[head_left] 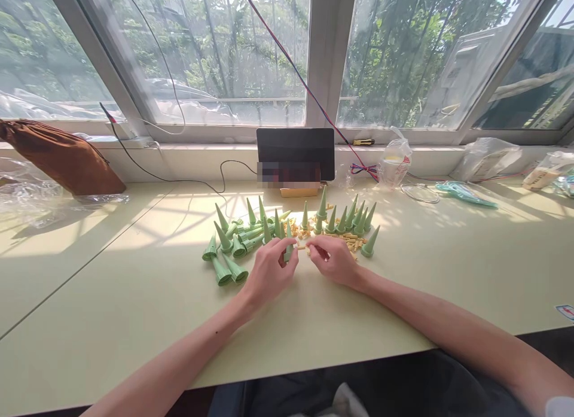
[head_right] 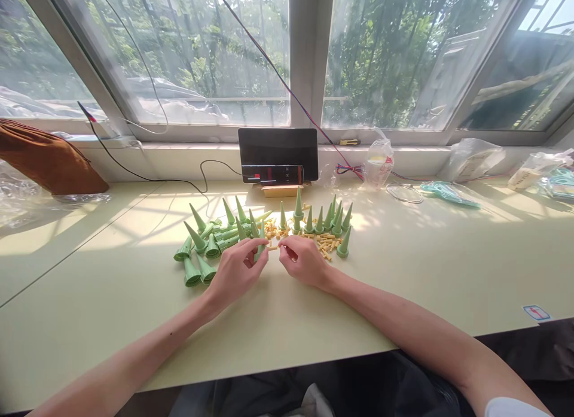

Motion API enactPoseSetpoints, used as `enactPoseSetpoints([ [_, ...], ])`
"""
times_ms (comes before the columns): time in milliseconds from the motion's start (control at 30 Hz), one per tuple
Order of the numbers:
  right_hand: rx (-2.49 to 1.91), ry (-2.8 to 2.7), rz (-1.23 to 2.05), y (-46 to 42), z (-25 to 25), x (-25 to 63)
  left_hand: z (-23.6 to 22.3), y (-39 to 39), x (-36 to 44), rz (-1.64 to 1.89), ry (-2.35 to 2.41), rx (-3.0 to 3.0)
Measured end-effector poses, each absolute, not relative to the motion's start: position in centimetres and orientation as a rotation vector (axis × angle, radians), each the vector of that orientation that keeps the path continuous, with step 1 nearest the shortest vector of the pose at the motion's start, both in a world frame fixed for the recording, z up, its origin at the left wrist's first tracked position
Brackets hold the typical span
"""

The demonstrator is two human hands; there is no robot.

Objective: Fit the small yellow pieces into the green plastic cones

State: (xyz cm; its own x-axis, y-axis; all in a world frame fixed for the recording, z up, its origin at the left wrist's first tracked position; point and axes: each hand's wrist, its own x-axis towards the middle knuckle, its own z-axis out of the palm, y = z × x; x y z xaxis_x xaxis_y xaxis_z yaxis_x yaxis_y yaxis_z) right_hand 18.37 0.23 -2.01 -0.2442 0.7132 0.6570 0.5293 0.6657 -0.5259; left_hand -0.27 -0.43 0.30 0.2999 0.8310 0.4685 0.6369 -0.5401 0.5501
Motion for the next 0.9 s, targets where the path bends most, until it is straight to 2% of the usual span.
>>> enactPoseSetpoints([
  [567, -0.912, -1.936, 0.245, 0.22, -1.88, 18.42, -0.19, -0.37, -0.35, 1.073, 1.249, 2.283],
  [900, -0.884, -1.922, 0.245, 0.35, -2.02, 18.55, 0.49, -0.66, -0.11, 1.002, 1.221, 1.988],
])
